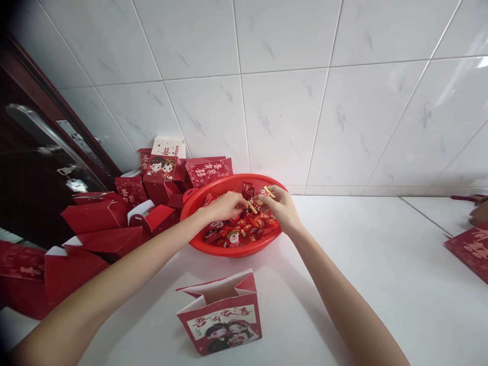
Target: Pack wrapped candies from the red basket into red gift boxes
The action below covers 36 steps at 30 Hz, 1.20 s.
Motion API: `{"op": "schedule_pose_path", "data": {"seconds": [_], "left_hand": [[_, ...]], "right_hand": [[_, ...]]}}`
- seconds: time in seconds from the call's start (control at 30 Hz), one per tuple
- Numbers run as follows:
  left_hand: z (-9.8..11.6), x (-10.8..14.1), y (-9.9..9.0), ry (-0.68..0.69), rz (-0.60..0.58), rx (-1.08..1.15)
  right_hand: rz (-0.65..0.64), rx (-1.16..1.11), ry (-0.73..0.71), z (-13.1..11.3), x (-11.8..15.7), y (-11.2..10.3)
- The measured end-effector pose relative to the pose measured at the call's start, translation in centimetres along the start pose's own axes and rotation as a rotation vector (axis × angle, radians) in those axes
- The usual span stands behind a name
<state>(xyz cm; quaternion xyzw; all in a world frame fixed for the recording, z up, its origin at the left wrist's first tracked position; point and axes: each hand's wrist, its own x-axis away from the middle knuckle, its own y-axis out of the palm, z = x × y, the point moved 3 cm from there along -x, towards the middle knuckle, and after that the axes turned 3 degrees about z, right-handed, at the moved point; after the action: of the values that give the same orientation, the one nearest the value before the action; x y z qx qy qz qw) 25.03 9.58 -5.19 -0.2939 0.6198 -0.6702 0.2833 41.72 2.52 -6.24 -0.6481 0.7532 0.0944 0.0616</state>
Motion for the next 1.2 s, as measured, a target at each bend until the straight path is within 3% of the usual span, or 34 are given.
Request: {"op": "schedule_pose_path", "data": {"seconds": [0.07, 0.13, 0.3, 0.43, 0.53, 0.67, 0.8, 0.93, 1.2], "left_hand": [[0.4, -0.1, 1.0, 0.023, -0.185, 0.013], [0.6, -0.2, 1.7, 0.001, -0.285, -0.013], [0.4, -0.6, 2.2, 0.002, -0.281, 0.02], [-0.6, -0.8, 1.9, -0.021, -0.209, 0.199], [-1.5, -1.1, 1.3, -0.015, -0.037, 0.406], [-2.5, -1.5, 0.8, -0.009, 0.166, 0.772], [-2.4, -1.4, 0.2, 0.007, 0.255, 1.172], [-1.6, -0.7, -0.6, 0.031, 0.261, 1.363], [-0.8, -0.6, -0.3, 0.082, 0.153, 1.321]], "right_hand": [[-0.001, 0.02, 0.003, 0.0, 0.0, 0.0], [0.008, 0.019, 0.012, 0.0, 0.1, 0.0], [0.055, -0.013, 0.011, 0.0, 0.0, 0.1], [0.096, -0.037, -0.016, 0.3, -0.1, 0.0], [0.092, -0.025, -0.025, 0.3, -0.1, 0.1], [0.081, -0.001, -0.012, 0.3, 0.0, 0.2], [0.084, 0.037, -0.031, 0.2, 0.0, 0.3], [0.06, 0.09, -0.037, 0.3, 0.0, 0.4], [-0.109, 0.121, -0.01, -0.1, 0.4, 0.5]]}}
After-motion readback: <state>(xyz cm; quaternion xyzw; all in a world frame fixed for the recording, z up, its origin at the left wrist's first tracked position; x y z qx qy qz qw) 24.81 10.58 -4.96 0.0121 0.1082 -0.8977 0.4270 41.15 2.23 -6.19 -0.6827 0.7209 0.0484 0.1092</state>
